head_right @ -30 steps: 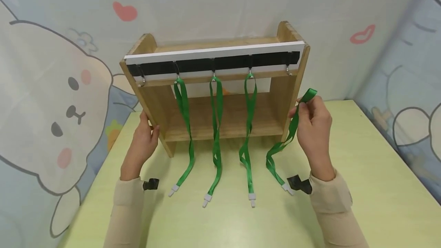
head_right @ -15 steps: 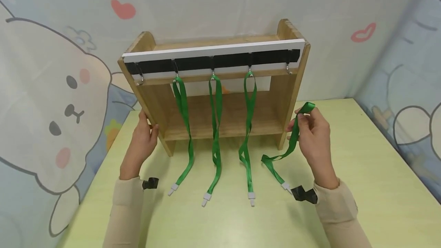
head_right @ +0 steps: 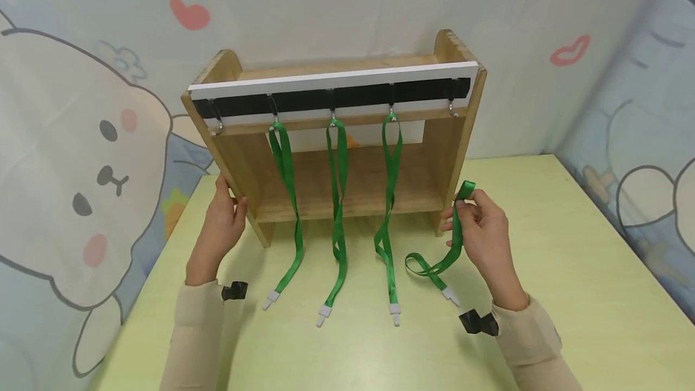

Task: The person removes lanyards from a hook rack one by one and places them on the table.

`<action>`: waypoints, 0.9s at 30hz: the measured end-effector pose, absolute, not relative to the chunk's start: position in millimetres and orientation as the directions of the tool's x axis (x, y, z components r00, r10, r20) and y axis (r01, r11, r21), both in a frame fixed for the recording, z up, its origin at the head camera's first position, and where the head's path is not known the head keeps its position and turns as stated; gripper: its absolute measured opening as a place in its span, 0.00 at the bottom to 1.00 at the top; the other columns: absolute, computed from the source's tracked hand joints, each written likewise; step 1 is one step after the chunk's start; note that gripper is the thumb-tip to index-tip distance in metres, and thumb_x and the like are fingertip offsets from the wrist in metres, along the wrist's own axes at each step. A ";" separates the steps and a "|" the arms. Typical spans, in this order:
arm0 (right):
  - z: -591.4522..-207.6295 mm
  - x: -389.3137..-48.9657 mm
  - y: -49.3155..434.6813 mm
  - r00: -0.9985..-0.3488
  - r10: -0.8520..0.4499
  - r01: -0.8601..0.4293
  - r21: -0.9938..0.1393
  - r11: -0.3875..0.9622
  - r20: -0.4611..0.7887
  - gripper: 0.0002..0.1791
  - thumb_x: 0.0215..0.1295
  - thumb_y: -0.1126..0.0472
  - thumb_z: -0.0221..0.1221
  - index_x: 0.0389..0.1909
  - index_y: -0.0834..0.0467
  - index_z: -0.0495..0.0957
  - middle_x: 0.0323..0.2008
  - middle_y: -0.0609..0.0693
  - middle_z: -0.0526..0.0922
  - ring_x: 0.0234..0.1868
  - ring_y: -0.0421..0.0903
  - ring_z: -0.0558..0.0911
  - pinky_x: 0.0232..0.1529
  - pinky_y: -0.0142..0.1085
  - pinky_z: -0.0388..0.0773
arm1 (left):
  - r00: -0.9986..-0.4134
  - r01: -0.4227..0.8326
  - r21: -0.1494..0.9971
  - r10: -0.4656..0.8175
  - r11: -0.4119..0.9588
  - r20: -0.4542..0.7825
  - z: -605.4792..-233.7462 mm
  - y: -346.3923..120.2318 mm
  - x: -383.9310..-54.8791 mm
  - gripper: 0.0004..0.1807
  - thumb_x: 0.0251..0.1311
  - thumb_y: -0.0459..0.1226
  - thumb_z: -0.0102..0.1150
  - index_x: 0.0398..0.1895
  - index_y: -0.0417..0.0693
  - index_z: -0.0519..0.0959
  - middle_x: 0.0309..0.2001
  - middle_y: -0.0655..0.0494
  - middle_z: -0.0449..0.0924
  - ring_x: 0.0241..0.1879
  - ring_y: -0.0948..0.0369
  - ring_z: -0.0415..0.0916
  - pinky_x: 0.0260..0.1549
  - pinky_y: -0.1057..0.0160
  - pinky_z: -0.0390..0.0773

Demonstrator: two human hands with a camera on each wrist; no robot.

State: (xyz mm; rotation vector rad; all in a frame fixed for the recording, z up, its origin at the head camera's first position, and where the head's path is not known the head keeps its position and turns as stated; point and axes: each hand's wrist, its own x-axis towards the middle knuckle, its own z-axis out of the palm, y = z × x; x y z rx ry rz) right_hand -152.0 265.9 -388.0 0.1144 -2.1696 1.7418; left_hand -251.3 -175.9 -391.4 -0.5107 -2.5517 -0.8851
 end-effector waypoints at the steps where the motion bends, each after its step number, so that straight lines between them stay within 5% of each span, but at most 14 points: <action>1: -390.5 -151.5 265.2 -0.938 0.153 -0.269 -0.930 0.250 0.312 0.06 0.79 0.66 0.48 0.47 0.57 0.73 0.31 0.47 0.87 0.28 0.42 0.88 0.22 0.39 0.84 | -0.856 0.456 0.502 0.209 0.735 0.472 -391.6 -175.5 -251.0 0.37 0.76 0.30 0.46 0.78 0.35 0.39 0.66 0.26 0.61 0.58 0.32 0.72 0.53 0.36 0.76; 6: -403.9 -148.4 263.4 -0.956 0.122 -0.221 -0.928 0.299 0.267 0.09 0.80 0.66 0.47 0.51 0.67 0.71 0.32 0.43 0.87 0.27 0.43 0.88 0.22 0.41 0.84 | -0.863 0.447 0.505 0.207 0.738 0.461 -392.2 -174.4 -250.4 0.37 0.76 0.30 0.46 0.78 0.34 0.39 0.66 0.26 0.61 0.59 0.31 0.71 0.54 0.36 0.75; 10: -414.1 -144.7 260.7 -0.969 0.092 -0.187 -0.924 0.332 0.229 0.12 0.80 0.66 0.46 0.52 0.72 0.70 0.34 0.52 0.88 0.26 0.42 0.87 0.22 0.40 0.84 | -0.871 0.435 0.512 0.201 0.741 0.449 -392.4 -174.0 -249.0 0.37 0.76 0.30 0.46 0.78 0.34 0.39 0.66 0.25 0.61 0.58 0.32 0.72 0.52 0.36 0.76; 15: -425.2 -143.1 255.4 -0.980 0.055 -0.157 -0.921 0.356 0.189 0.10 0.80 0.66 0.47 0.50 0.70 0.71 0.34 0.63 0.85 0.25 0.44 0.87 0.20 0.41 0.83 | -0.866 0.438 0.510 0.194 0.741 0.461 -392.5 -174.4 -248.8 0.36 0.75 0.29 0.47 0.77 0.33 0.41 0.64 0.25 0.62 0.56 0.32 0.74 0.49 0.36 0.78; 27: -455.4 -142.7 248.8 -0.994 0.020 -0.088 -0.904 0.419 0.106 0.10 0.80 0.67 0.47 0.50 0.71 0.71 0.33 0.64 0.83 0.24 0.56 0.86 0.18 0.40 0.81 | -0.854 0.457 0.509 0.201 0.729 0.480 -394.4 -174.3 -251.1 0.35 0.76 0.29 0.46 0.78 0.33 0.41 0.64 0.24 0.62 0.53 0.32 0.76 0.45 0.38 0.80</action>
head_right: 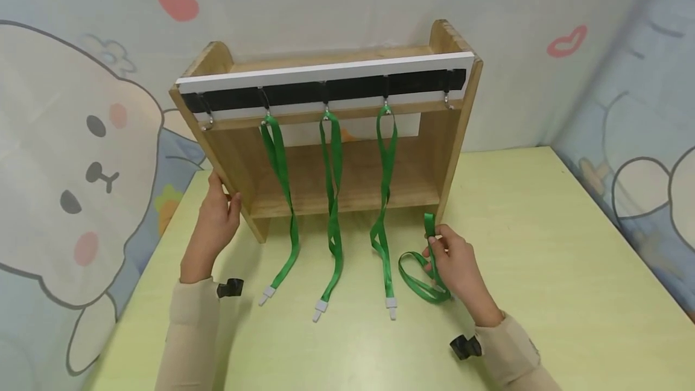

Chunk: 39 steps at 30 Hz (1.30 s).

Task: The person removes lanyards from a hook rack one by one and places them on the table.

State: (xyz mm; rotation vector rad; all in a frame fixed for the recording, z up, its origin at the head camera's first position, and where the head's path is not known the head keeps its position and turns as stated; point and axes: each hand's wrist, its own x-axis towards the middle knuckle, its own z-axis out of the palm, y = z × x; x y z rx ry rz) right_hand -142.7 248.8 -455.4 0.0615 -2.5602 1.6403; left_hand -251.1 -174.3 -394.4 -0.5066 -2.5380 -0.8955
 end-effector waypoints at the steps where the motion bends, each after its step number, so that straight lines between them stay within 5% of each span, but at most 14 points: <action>1: -457.3 -142.9 248.0 -0.994 0.026 -0.082 -0.898 0.433 0.104 0.10 0.80 0.66 0.47 0.50 0.71 0.72 0.34 0.64 0.83 0.24 0.55 0.86 0.19 0.39 0.82 | -0.854 0.457 0.510 0.200 0.729 0.480 -394.4 -174.9 -251.5 0.35 0.76 0.29 0.46 0.78 0.33 0.41 0.64 0.25 0.63 0.52 0.33 0.77 0.44 0.38 0.81; 17: -473.1 -137.1 241.3 -0.994 -0.018 -0.088 -0.698 0.711 0.107 0.06 0.70 0.71 0.56 0.39 0.69 0.82 0.31 0.53 0.83 0.23 0.43 0.74 0.25 0.37 0.71 | -0.855 0.456 0.507 0.203 0.732 0.476 -392.0 -175.5 -251.4 0.35 0.76 0.29 0.45 0.78 0.33 0.40 0.65 0.25 0.61 0.59 0.32 0.72 0.51 0.36 0.77; 39: -471.6 -133.2 243.8 -0.997 -0.062 -0.076 -0.623 0.779 0.043 0.07 0.67 0.66 0.61 0.33 0.66 0.83 0.24 0.49 0.81 0.22 0.43 0.75 0.23 0.36 0.73 | -0.849 0.467 0.505 0.210 0.726 0.485 -392.2 -174.9 -248.4 0.35 0.75 0.28 0.45 0.78 0.33 0.41 0.64 0.25 0.62 0.56 0.32 0.74 0.48 0.37 0.79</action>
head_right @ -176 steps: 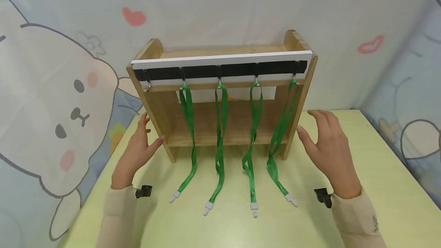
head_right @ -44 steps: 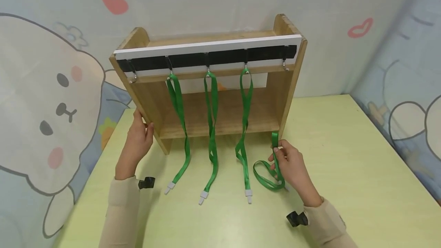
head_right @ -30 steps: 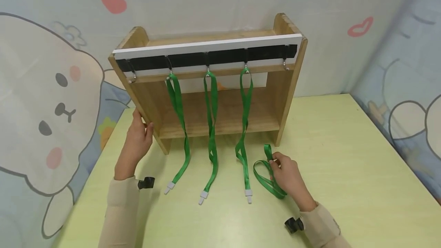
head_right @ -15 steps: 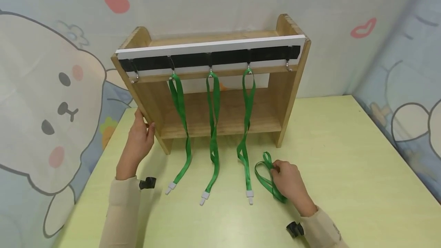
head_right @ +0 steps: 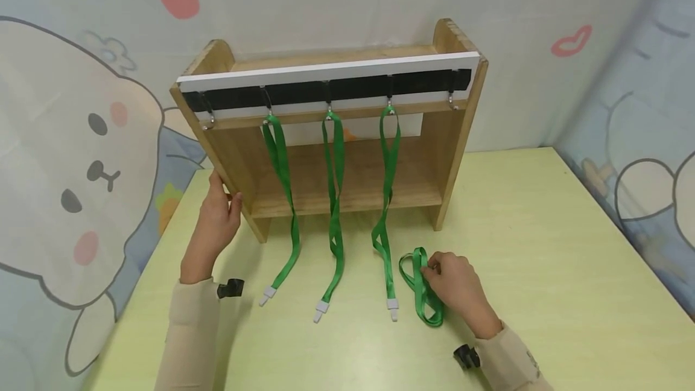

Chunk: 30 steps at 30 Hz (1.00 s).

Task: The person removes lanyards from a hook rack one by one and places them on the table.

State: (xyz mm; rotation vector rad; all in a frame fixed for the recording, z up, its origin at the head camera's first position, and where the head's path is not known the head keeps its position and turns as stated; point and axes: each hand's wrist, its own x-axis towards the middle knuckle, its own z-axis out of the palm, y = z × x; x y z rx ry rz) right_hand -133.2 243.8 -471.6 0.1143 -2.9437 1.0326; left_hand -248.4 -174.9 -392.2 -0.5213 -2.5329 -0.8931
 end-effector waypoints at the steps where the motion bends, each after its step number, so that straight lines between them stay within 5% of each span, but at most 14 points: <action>1: -470.2 -133.3 244.4 -0.998 -0.059 -0.070 -0.619 0.782 0.038 0.07 0.67 0.66 0.60 0.33 0.66 0.83 0.24 0.49 0.81 0.22 0.43 0.75 0.23 0.37 0.73 | -0.850 0.467 0.507 0.209 0.724 0.484 -392.4 -175.1 -248.6 0.35 0.76 0.28 0.45 0.78 0.33 0.41 0.64 0.25 0.62 0.55 0.32 0.75 0.47 0.37 0.79; 19: -400.6 -151.4 257.3 -0.969 -0.021 -0.173 -0.614 0.770 0.246 0.11 0.73 0.61 0.56 0.42 0.64 0.83 0.32 0.51 0.85 0.27 0.44 0.80 0.27 0.39 0.74 | -0.850 0.459 0.508 0.193 0.729 0.490 -393.3 -172.2 -253.5 0.34 0.76 0.28 0.45 0.77 0.32 0.42 0.66 0.26 0.61 0.60 0.33 0.71 0.52 0.36 0.76; 26: -368.8 -154.6 248.9 -0.915 0.035 -0.249 -0.631 0.735 0.403 0.11 0.72 0.60 0.59 0.43 0.64 0.83 0.37 0.58 0.87 0.33 0.56 0.86 0.30 0.41 0.77 | -0.840 0.457 0.510 0.165 0.728 0.518 -396.6 -169.6 -252.6 0.35 0.74 0.28 0.47 0.77 0.32 0.44 0.66 0.27 0.62 0.60 0.33 0.71 0.52 0.36 0.77; 30: -356.6 -159.3 237.2 -0.853 0.065 -0.326 -0.627 0.707 0.517 0.09 0.71 0.63 0.61 0.43 0.65 0.84 0.38 0.61 0.87 0.35 0.60 0.87 0.34 0.29 0.77 | -0.836 0.454 0.518 0.145 0.725 0.529 -396.3 -171.4 -251.1 0.36 0.72 0.27 0.51 0.77 0.32 0.46 0.64 0.27 0.65 0.59 0.34 0.73 0.50 0.37 0.78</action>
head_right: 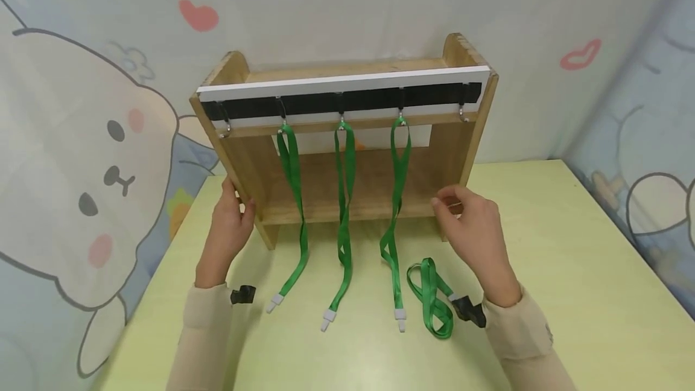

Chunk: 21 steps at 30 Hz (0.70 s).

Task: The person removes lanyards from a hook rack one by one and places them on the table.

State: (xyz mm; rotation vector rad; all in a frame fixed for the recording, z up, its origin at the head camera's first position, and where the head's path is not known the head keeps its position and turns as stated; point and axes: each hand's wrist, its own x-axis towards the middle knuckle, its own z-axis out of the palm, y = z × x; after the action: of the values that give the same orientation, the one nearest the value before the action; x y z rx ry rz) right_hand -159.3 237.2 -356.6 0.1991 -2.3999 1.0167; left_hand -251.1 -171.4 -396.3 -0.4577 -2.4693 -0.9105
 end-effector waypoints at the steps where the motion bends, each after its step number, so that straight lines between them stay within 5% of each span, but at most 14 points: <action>1: -354.4 -160.5 234.6 -0.837 0.075 -0.344 -0.627 0.699 0.542 0.09 0.70 0.63 0.61 0.43 0.66 0.84 0.37 0.61 0.87 0.35 0.59 0.87 0.35 0.25 0.75 | -0.838 0.453 0.526 0.142 0.720 0.527 -396.4 -171.2 -251.0 0.37 0.71 0.27 0.51 0.77 0.32 0.46 0.64 0.27 0.66 0.58 0.34 0.73 0.50 0.37 0.78; 4: -348.6 -164.4 227.0 -0.797 0.105 -0.382 -0.631 0.675 0.595 0.09 0.70 0.65 0.61 0.43 0.67 0.83 0.37 0.61 0.87 0.34 0.49 0.86 0.34 0.17 0.70 | -0.849 0.442 0.552 0.132 0.708 0.511 -396.9 -169.5 -251.4 0.37 0.72 0.27 0.52 0.77 0.33 0.45 0.63 0.25 0.67 0.58 0.33 0.74 0.49 0.38 0.79; 10: -343.1 -173.0 214.1 -0.772 0.131 -0.427 -0.661 0.618 0.621 0.11 0.72 0.65 0.60 0.47 0.68 0.82 0.39 0.61 0.87 0.35 0.21 0.76 0.36 0.18 0.71 | -0.847 0.444 0.560 0.124 0.700 0.517 -397.8 -165.3 -251.4 0.37 0.72 0.27 0.51 0.77 0.33 0.45 0.63 0.24 0.67 0.58 0.32 0.73 0.49 0.37 0.79; 15: -340.2 -182.5 203.6 -0.770 0.133 -0.449 -0.678 0.582 0.624 0.14 0.71 0.64 0.62 0.51 0.69 0.82 0.44 0.62 0.87 0.39 0.40 0.85 0.38 0.17 0.73 | -0.826 0.466 0.531 0.131 0.708 0.549 -396.2 -166.5 -250.7 0.36 0.72 0.25 0.51 0.76 0.32 0.45 0.61 0.23 0.67 0.58 0.31 0.73 0.49 0.36 0.78; 21: -339.6 -189.7 192.1 -0.776 0.141 -0.457 -0.702 0.546 0.615 0.15 0.70 0.65 0.63 0.52 0.69 0.81 0.42 0.62 0.87 0.40 0.51 0.87 0.37 0.17 0.73 | -0.814 0.472 0.511 0.132 0.718 0.566 -397.4 -166.8 -252.0 0.35 0.71 0.25 0.50 0.75 0.30 0.46 0.59 0.21 0.67 0.57 0.30 0.72 0.51 0.35 0.76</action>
State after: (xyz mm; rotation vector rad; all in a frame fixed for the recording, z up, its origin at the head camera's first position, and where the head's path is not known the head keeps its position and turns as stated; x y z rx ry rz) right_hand -189.7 192.1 -339.6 0.2534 -2.1510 1.2259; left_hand -252.0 -166.8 -397.4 -0.4598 -2.4222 -0.9104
